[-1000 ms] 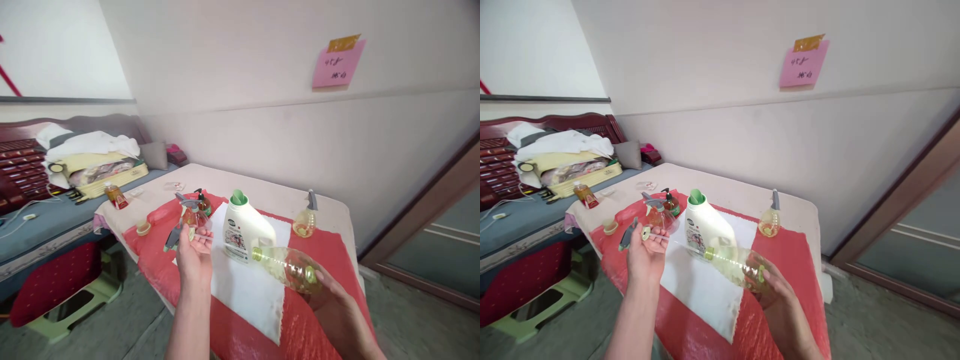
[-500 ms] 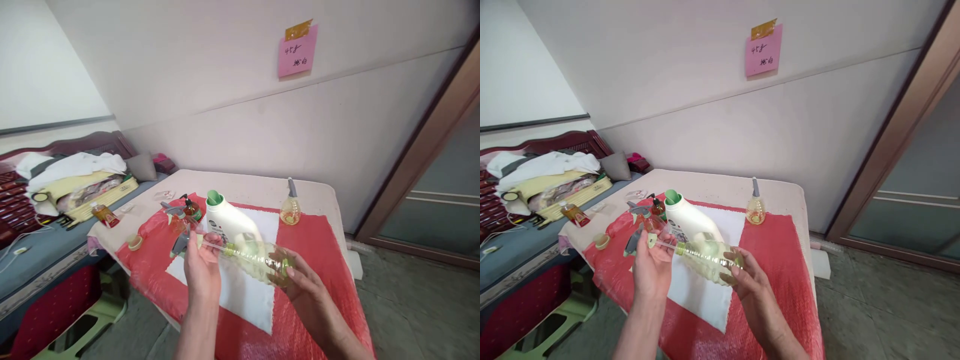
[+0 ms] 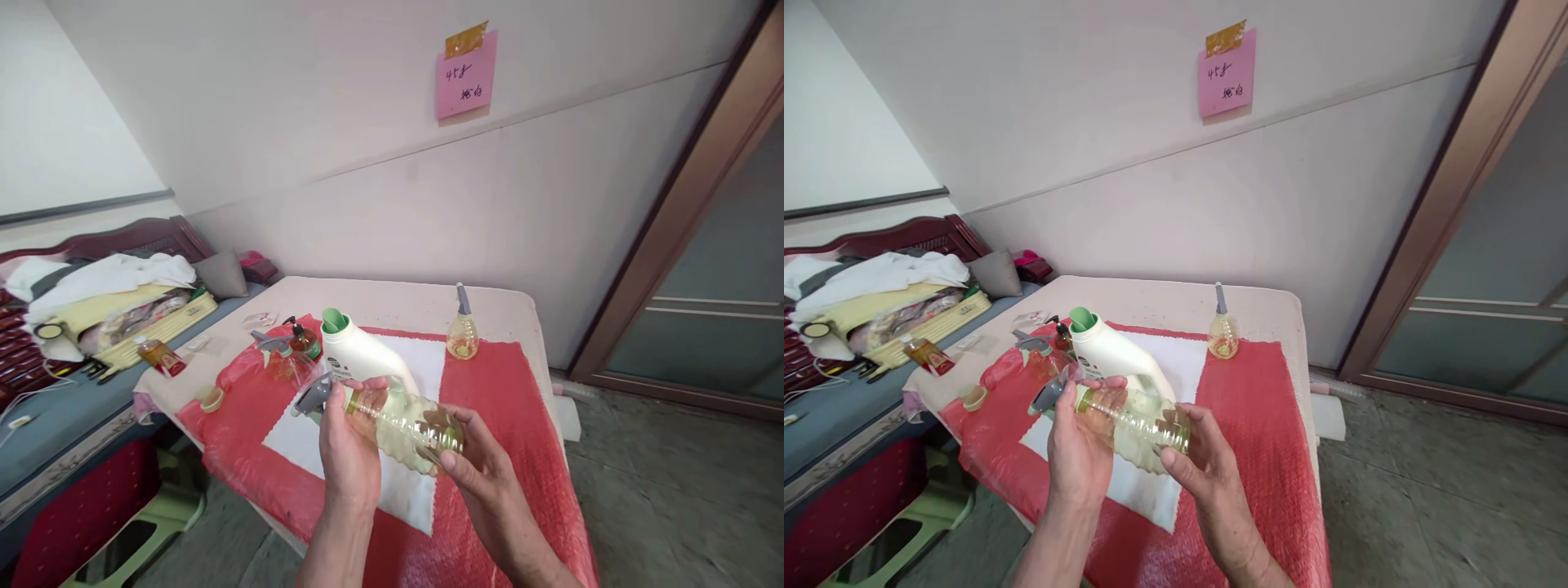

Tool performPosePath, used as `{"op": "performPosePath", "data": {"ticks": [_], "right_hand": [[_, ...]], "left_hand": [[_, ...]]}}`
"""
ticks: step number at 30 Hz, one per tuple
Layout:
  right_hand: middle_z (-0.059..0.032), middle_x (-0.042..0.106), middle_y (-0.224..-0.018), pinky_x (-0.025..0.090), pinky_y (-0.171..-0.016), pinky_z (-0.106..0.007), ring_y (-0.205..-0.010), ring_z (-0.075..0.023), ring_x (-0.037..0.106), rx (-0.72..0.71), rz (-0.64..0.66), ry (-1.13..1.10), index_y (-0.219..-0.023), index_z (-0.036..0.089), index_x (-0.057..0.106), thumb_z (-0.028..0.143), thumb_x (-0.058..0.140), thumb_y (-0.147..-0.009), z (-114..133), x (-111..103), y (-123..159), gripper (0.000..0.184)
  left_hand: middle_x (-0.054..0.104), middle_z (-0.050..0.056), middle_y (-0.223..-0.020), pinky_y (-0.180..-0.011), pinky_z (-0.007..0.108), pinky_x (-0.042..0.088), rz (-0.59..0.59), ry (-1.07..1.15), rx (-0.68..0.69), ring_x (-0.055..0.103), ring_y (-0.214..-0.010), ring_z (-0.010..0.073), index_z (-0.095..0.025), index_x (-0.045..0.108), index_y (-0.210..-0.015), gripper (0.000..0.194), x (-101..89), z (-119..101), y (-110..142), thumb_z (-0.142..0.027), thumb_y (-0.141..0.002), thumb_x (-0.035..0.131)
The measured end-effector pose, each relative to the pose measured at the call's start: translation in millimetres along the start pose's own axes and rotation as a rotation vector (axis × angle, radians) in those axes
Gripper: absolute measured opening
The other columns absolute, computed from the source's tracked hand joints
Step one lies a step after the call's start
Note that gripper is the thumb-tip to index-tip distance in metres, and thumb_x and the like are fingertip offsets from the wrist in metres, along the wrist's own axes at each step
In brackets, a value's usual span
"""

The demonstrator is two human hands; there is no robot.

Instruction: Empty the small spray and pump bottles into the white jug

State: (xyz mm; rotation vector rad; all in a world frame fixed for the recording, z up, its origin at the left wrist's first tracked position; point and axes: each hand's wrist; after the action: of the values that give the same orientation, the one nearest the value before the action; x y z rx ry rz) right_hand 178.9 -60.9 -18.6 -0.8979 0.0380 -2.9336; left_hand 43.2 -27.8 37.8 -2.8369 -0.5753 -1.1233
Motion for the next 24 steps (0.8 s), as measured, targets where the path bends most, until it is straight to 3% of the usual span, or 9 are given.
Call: {"op": "performPosePath", "data": {"ticks": [2,4,6,10,14,17,20,22,24], "right_hand": [[-0.0083,0.070,-0.108,0.052,-0.074,-0.035,-0.095,-0.0255,0.064,0.070,-0.001,0.040,-0.105,0.023,0.065,0.052,0.071,-0.079,-4.9,-2.2,-1.4,0.040],[-0.0121,0.071,-0.100,0.050,-0.060,-0.032,-0.086,-0.0264,0.066,0.172,-0.012,0.082,-0.102,0.018,0.067,0.065,0.058,-0.082,-10.1,-4.0,-1.9,0.052],[-0.0145,0.070,-0.100,0.050,-0.056,-0.032,-0.084,-0.0272,0.066,0.248,-0.036,0.140,-0.103,0.015,0.069,0.072,0.049,-0.083,-12.4,-4.3,-1.1,0.063],[-0.0119,0.064,-0.122,0.052,-0.077,-0.039,-0.098,-0.0270,0.063,0.203,-0.008,0.189,-0.120,0.023,0.064,0.067,0.060,-0.080,-5.1,0.9,2.4,0.060],[-0.0068,0.061,-0.125,0.048,-0.090,-0.042,-0.104,-0.0263,0.060,0.135,0.060,0.100,-0.127,0.032,0.055,0.043,0.087,-0.060,1.1,5.7,2.7,0.076],[-0.0077,0.066,-0.106,0.049,-0.077,-0.038,-0.089,-0.0240,0.063,0.176,-0.035,0.105,-0.118,0.024,0.060,0.056,0.074,-0.073,-5.2,2.6,0.6,0.057],[-0.0104,0.068,-0.100,0.048,-0.072,-0.039,-0.082,-0.0240,0.064,0.276,-0.052,0.083,-0.117,0.019,0.061,0.070,0.046,-0.087,-13.4,-2.0,-0.6,0.061],[-0.0108,0.066,-0.113,0.047,-0.084,-0.041,-0.100,-0.0260,0.062,0.246,-0.029,0.051,-0.122,0.023,0.060,0.066,0.052,-0.086,-14.4,-2.8,-0.4,0.057],[-0.0077,0.060,-0.127,0.044,-0.095,-0.041,-0.116,-0.0264,0.055,0.181,0.016,0.024,-0.125,0.030,0.057,0.054,0.073,-0.075,-11.9,-1.7,-0.1,0.058]], "left_hand": [[0.072,0.010,-0.085,-0.082,0.038,0.049,0.021,-0.015,0.026,0.068,-0.089,0.0259,-0.019,0.056,-0.080,0.030,-0.1,0.8,-0.3,-0.047,-0.078,0.067],[0.071,0.008,-0.080,-0.081,0.037,0.049,0.025,-0.043,0.057,0.068,-0.085,0.0247,-0.019,0.056,-0.078,0.028,-0.5,1.8,-0.8,-0.046,-0.078,0.066],[0.069,0.006,-0.075,-0.078,0.036,0.050,-0.013,-0.076,0.090,0.068,-0.078,0.0232,-0.020,0.054,-0.078,0.027,-1.8,2.0,-2.3,-0.045,-0.079,0.064],[0.068,0.005,-0.074,-0.072,0.034,0.049,-0.140,-0.096,0.116,0.066,-0.072,0.0217,-0.020,0.053,-0.079,0.027,-6.9,-2.7,-8.7,-0.045,-0.081,0.061],[0.069,0.005,-0.075,-0.071,0.034,0.050,-0.162,-0.090,0.097,0.066,-0.073,0.0219,-0.020,0.052,-0.079,0.028,-9.3,-7.0,-12.1,-0.047,-0.080,0.062],[0.069,0.006,-0.074,-0.076,0.036,0.050,-0.098,-0.077,0.053,0.067,-0.076,0.0223,-0.020,0.053,-0.080,0.028,-6.6,-5.5,-9.5,-0.046,-0.078,0.064],[0.070,0.006,-0.074,-0.080,0.038,0.050,-0.070,-0.077,0.043,0.068,-0.077,0.0229,-0.019,0.053,-0.080,0.028,-4.4,-3.0,-7.2,-0.045,-0.078,0.065],[0.070,0.006,-0.075,-0.081,0.038,0.050,-0.100,-0.080,0.056,0.067,-0.077,0.0224,-0.020,0.053,-0.080,0.028,-4.9,-2.8,-8.0,-0.046,-0.078,0.064],[0.070,0.006,-0.076,-0.080,0.037,0.050,-0.139,-0.089,0.069,0.067,-0.077,0.0217,-0.020,0.054,-0.081,0.029,-6.7,-3.7,-9.8,-0.047,-0.079,0.064]]}}
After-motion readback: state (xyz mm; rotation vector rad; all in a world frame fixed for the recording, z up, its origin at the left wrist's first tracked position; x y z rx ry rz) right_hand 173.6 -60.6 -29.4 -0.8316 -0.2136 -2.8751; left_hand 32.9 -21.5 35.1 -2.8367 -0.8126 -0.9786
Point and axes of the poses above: each hand's wrist, its own y-axis away from the middle knuckle, its own x-axis out of the palm, z = x × y
